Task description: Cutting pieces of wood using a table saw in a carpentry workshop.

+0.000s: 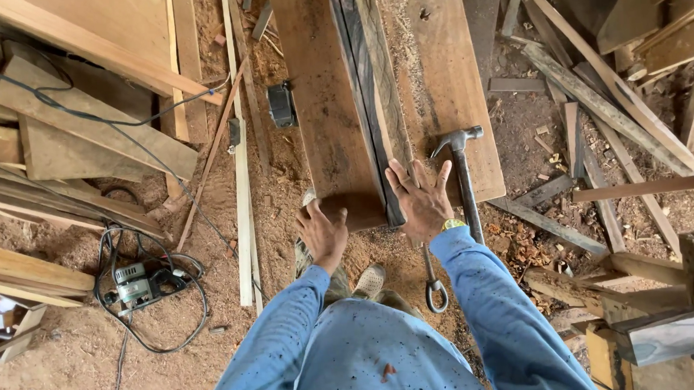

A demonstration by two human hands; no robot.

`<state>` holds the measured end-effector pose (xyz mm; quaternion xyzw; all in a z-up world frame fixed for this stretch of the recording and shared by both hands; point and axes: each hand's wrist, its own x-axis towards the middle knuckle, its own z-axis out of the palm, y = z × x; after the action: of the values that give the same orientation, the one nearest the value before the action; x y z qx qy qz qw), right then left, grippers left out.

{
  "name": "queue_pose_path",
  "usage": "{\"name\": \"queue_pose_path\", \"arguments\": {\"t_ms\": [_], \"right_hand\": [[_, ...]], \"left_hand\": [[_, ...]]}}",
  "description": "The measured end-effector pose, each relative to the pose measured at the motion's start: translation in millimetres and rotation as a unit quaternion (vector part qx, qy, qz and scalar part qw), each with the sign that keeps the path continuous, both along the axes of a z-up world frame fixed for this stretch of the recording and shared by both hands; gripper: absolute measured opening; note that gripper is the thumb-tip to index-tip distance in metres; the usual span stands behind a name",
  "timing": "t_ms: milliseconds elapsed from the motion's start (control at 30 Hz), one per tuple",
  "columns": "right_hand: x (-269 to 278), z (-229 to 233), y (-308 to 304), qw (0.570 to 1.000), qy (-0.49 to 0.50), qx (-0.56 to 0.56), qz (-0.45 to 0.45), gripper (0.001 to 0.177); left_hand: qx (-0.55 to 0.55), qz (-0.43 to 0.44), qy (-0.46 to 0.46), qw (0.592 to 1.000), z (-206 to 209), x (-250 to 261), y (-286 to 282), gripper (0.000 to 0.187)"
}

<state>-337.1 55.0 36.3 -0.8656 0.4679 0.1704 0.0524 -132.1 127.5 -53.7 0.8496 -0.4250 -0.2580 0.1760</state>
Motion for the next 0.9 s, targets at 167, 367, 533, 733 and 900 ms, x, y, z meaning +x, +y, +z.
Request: {"name": "queue_pose_path", "arguments": {"t_ms": [167,367,533,733,900], "right_hand": [[6.8,16.5,-3.4,0.996,-0.024,0.069,-0.042,0.135],[9.0,18.3,-10.4,0.997,-0.029,0.059,-0.041,0.138],[9.9,21.3,-14.7,0.997,-0.019,0.057,-0.039,0.136],[13.9,17.7,-27.4,0.996,-0.014,0.07,-0.046,0.136],[16.3,19.9,-35.9,0.996,-0.013,0.071,-0.045,0.136]], "left_hand": [[0.044,0.007,0.043,0.998,-8.1,8.1,-0.4,0.076],[0.017,0.01,0.073,0.997,-6.9,9.8,0.7,0.062],[0.021,0.009,0.084,0.996,6.0,10.5,-0.4,0.06],[0.015,0.002,0.076,0.997,2.7,11.3,2.2,0.062],[0.035,0.01,0.089,0.995,-1.6,13.4,2.2,0.06]]}}
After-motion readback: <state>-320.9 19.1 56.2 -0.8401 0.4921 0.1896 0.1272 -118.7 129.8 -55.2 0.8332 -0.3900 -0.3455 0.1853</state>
